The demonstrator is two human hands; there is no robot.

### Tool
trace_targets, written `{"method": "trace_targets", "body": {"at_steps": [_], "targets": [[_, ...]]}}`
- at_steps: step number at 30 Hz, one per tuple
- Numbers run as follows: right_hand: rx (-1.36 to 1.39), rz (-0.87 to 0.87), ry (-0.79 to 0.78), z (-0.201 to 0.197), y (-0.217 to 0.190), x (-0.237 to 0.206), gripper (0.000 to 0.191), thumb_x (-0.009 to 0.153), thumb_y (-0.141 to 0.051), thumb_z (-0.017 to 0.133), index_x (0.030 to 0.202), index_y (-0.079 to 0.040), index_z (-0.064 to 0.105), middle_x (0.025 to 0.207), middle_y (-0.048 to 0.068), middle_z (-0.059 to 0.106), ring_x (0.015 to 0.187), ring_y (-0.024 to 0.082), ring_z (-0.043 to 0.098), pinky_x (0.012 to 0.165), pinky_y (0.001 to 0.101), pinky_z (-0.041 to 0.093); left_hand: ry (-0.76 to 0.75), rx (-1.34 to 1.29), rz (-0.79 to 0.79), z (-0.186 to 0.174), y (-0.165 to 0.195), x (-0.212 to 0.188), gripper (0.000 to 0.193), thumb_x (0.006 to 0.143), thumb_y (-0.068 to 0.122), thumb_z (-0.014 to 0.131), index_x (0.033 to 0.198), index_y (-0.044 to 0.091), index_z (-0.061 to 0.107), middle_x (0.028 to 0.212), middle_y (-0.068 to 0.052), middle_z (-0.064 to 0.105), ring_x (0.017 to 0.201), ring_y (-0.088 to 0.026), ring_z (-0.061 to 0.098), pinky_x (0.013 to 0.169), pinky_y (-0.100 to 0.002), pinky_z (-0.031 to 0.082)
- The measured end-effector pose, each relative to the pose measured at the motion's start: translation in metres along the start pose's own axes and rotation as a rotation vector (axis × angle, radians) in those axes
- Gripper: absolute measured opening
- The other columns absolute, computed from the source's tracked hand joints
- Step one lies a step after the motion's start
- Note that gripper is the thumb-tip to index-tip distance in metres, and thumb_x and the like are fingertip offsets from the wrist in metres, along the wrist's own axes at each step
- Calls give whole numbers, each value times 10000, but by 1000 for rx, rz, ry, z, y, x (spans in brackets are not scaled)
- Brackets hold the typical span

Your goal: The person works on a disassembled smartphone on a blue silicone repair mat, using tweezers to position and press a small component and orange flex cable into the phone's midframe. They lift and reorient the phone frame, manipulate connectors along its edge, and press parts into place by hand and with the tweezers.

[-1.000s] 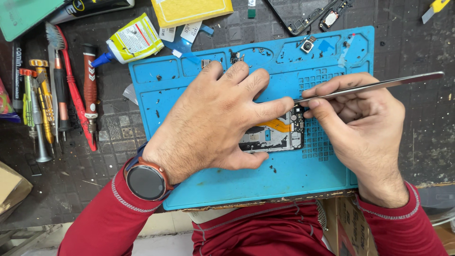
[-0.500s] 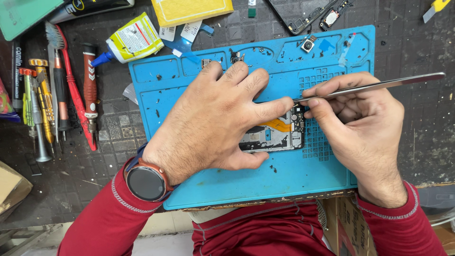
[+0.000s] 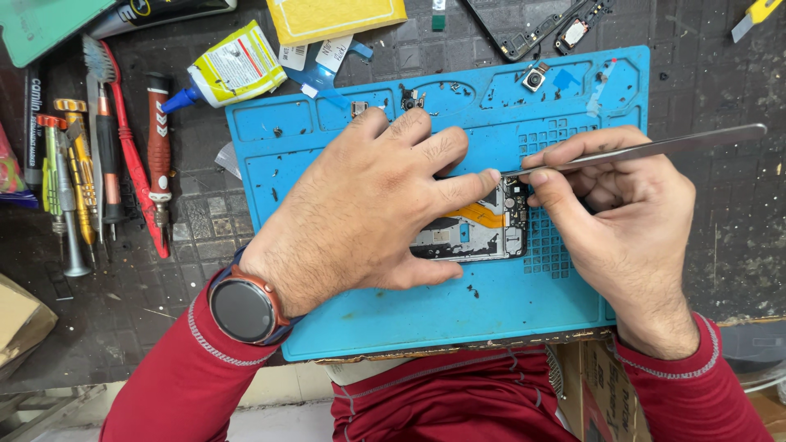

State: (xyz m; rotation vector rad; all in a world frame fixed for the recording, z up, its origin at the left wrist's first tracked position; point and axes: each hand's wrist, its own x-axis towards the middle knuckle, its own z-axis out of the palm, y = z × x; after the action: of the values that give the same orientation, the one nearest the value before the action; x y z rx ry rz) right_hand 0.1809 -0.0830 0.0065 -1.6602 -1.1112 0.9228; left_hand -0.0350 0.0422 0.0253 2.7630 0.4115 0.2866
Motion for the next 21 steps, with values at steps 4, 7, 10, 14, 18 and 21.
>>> {"method": "trace_targets", "body": {"at_steps": [4,7,10,14,18,21], "targets": [[-99,-35,-6,-1,-1,1,166,1020,39,712,1149,57,609,1050,131,747,931,136,747,812,251,638,-5,-6,0,-1,1,0,804,633,592,844,1315,212,652,1101,-62,570,1063,-293,562,846,-464,446],[-186,-79,-12,-1,-1,3,161,1041,31,740,1160,49,632,994,129,756,869,126,738,802,249,613,-4,-16,-1,-2,0,-1,816,616,582,856,1300,184,656,1103,-62,585,1060,-287,561,854,-458,446],[-187,-79,-12,-1,0,4,177,1032,12,744,1151,35,615,1033,114,754,907,126,742,775,236,614,2,10,-19,-3,-1,-3,857,594,601,862,1276,124,656,1080,-49,599,1070,-275,564,873,-442,450],[-176,-88,-14,1,-3,5,180,1028,12,735,1156,33,609,1048,112,754,945,129,748,797,238,617,-18,13,-36,-1,-3,-4,774,604,623,871,1138,105,655,1077,-43,614,1081,-267,571,920,-439,459],[-245,-152,-55,2,-9,11,174,1033,15,740,1153,42,617,1052,116,754,977,142,753,844,250,619,53,-69,-50,0,-1,-10,728,630,579,878,1157,118,678,1086,-39,616,1046,-275,566,891,-446,456],[-341,-255,-139,-1,-17,22,173,969,-2,751,1058,46,611,1015,117,745,954,154,750,848,271,618,77,-136,-58,2,-1,-13,709,652,539,882,1191,121,692,1103,-39,611,1055,-270,562,875,-427,457]]}}
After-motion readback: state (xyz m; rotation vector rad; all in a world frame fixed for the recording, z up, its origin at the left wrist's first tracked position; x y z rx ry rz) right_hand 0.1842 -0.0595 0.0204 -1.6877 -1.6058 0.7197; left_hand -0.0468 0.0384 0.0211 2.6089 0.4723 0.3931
